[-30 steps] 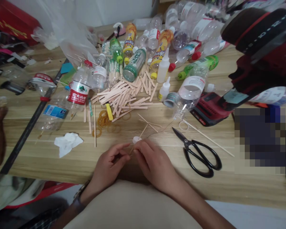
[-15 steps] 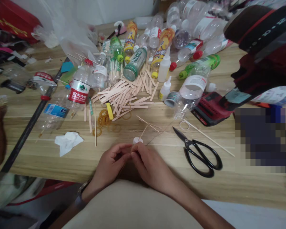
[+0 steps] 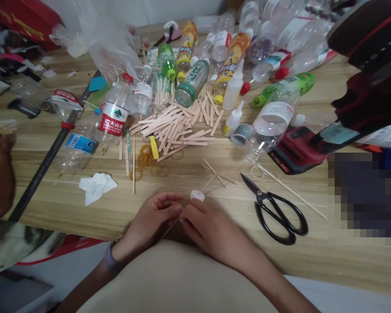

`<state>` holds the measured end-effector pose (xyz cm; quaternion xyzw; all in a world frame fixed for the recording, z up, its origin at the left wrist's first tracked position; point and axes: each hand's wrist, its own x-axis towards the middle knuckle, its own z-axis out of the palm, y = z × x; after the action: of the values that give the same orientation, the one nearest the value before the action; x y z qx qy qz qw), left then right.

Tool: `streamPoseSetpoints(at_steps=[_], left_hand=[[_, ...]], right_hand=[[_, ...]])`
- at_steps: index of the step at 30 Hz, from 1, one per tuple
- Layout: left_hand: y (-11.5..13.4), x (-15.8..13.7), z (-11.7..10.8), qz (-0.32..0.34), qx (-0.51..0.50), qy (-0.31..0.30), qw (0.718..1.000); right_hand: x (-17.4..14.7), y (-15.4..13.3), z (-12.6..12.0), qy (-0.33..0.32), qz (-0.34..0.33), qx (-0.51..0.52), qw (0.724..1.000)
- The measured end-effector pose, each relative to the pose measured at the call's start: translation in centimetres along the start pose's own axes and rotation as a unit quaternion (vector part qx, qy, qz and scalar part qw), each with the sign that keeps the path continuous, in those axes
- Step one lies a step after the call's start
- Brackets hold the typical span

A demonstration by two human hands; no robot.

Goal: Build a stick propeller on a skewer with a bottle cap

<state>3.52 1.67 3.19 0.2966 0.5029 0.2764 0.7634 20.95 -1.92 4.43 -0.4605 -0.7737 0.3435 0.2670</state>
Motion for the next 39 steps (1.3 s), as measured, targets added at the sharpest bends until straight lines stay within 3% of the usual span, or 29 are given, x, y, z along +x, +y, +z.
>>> streamPoseSetpoints(at_steps=[8,19,25,32,39], left_hand=[[0.1,-0.1,0.1,-0.016,-0.007,0.003,1.000],[1.6,-0.9,0.4,0.043,0.106,0.008,0.993],[1.1,-1.2,0.6,0.086,0.164,0.024,0.982],[0.7,-1.1,0.7,0.132,0.200,0.036,0.970],[0.6,-1.1,0.8,0.156,0.202,0.045,0.966]], right_hand=[[-0.2,0.1,-0.2,-0.043,-0.038,-0.108,0.993],[-0.2,0.5,0.4,0.002,-0.033,-0.090,0.995],[-0.1,0.4,0.4,0.021,-0.039,-0.074,0.996],[-0.3,-0.1,0.4,0.085,0.047,-0.046,0.994],[-0.2,0.2,1.0,0.093,0.048,-0.062,0.993]])
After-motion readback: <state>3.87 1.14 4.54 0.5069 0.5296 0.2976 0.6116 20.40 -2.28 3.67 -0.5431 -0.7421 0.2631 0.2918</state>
